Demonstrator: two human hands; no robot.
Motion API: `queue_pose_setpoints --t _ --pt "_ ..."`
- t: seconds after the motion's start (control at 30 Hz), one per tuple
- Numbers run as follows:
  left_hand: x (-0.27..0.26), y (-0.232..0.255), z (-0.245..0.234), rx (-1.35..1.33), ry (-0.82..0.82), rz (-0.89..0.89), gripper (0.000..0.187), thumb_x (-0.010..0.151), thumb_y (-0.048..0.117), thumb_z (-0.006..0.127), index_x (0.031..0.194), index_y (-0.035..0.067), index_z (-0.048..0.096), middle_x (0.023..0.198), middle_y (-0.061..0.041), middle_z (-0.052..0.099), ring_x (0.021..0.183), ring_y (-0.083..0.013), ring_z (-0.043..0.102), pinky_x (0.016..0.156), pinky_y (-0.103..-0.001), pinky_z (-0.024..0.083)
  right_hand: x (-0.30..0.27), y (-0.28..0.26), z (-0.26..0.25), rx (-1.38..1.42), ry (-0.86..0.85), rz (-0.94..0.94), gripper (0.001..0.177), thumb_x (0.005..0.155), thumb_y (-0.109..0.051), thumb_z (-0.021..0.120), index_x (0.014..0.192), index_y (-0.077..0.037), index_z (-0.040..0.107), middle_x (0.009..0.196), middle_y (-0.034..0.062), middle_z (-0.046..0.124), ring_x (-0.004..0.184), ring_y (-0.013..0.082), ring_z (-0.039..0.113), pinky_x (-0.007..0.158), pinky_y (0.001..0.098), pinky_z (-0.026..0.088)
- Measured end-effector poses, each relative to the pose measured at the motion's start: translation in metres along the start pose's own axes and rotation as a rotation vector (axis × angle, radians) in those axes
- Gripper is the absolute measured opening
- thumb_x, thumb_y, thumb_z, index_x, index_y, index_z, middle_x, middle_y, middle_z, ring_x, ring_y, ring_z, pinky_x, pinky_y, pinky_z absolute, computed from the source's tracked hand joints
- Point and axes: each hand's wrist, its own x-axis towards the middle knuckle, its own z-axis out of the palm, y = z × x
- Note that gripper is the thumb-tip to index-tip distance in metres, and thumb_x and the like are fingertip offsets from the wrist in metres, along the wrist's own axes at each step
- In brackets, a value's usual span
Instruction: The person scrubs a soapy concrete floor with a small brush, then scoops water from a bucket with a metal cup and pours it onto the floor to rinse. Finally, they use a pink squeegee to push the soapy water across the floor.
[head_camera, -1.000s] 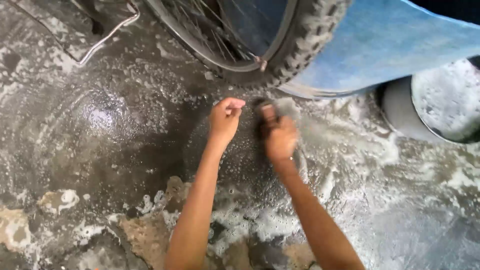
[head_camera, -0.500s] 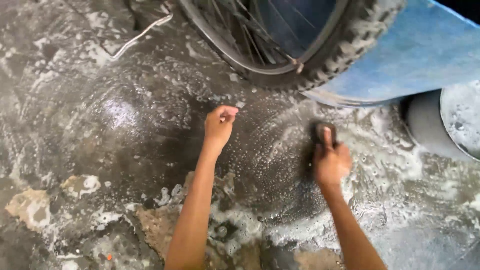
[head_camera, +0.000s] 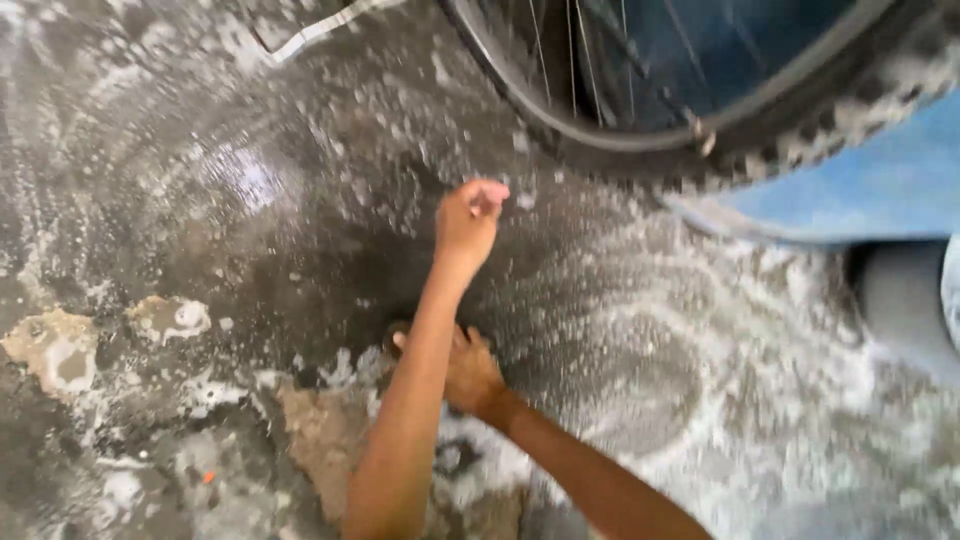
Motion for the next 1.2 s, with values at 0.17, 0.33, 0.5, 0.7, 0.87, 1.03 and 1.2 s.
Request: queue_pose_setpoints --t 0.17,0.33,0.5,0.7,0.87,1.03,1.2 --pt "-0.02 0.033 -0.004 -0.029 -0.039 0.015 0.021 0.092 0.012 0.061 0.102 0.019 0.078 0.106 -0.009 0.077 0.107 -0.0344 0.072 0.093 -0.045 0.058 -0.026 -0.019 -0.02 0.099 -0.242 0.111 0.013 0.093 -0.027 0.062 0.083 -0.02 0.066 0.114 0.0029 0.055 0.109 0.0257 0.05 0.087 0.0474 0.036" --pt "-0.015 0.025 -0.045 -0.053 0.033 0.036 0.022 0.092 0.009 0.06 0.103 0.016 0.078 0.103 -0.011 0.076 0.102 -0.0356 0.073 0.089 -0.046 0.058 0.016 0.075 0.031 -0.407 -0.02 0.376 0.01 0.098 -0.025 0.061 0.099 -0.02 0.069 0.093 -0.0013 0.052 0.084 0.019 0.05 0.066 0.0398 0.039" --pt "-0.008 -0.004 -0.057 -0.049 0.057 0.1 0.019 0.093 0.003 0.061 0.104 0.007 0.076 0.106 -0.02 0.074 0.11 -0.0428 0.069 0.098 -0.049 0.054 0.071 0.172 -0.036 -0.287 0.089 0.646 0.055 0.092 -0.045 0.071 0.145 -0.047 0.057 0.107 0.0135 0.06 0.106 0.0323 0.059 0.078 0.0512 0.053" --pt "0.012 -0.032 -0.01 -0.129 0.034 -0.066 0.016 0.093 0.005 0.062 0.102 0.009 0.074 0.105 -0.017 0.075 0.109 -0.039 0.07 0.096 -0.048 0.055 0.073 0.024 0.052 -0.07 -0.324 0.236 0.03 0.096 -0.027 0.059 0.111 -0.004 0.072 0.095 0.0208 0.062 0.084 0.035 0.059 0.07 0.0552 0.047" --pt "0.018 -0.045 -0.014 -0.034 0.041 -0.022 0.021 0.087 0.012 0.064 0.099 0.022 0.078 0.103 -0.008 0.078 0.101 -0.0337 0.074 0.089 -0.042 0.059 0.152 0.14 0.039 -0.283 -0.011 0.474 0.041 0.091 -0.038 0.068 0.131 -0.036 0.06 0.091 0.0053 0.058 0.08 0.024 0.059 0.066 0.0443 0.049" --pt "0.025 -0.082 -0.019 -0.045 0.063 -0.11 0.021 0.088 0.007 0.062 0.1 0.015 0.077 0.103 -0.012 0.076 0.1 -0.0351 0.073 0.089 -0.046 0.057 0.052 0.205 -0.02 -0.453 0.164 0.727 0.059 0.09 -0.046 0.073 0.146 -0.053 0.053 0.09 -0.0015 0.056 0.078 0.0193 0.06 0.065 0.0388 0.051" --pt "0.016 -0.074 0.029 -0.077 0.016 -0.132 0.017 0.092 0.011 0.064 0.103 0.009 0.076 0.105 -0.021 0.072 0.107 -0.0436 0.069 0.097 -0.054 0.055 -0.07 0.211 -0.024 -0.54 0.054 1.13 0.057 0.1 -0.046 0.07 0.154 -0.045 0.054 0.091 0.0086 0.058 0.08 0.0275 0.063 0.069 0.0429 0.052"
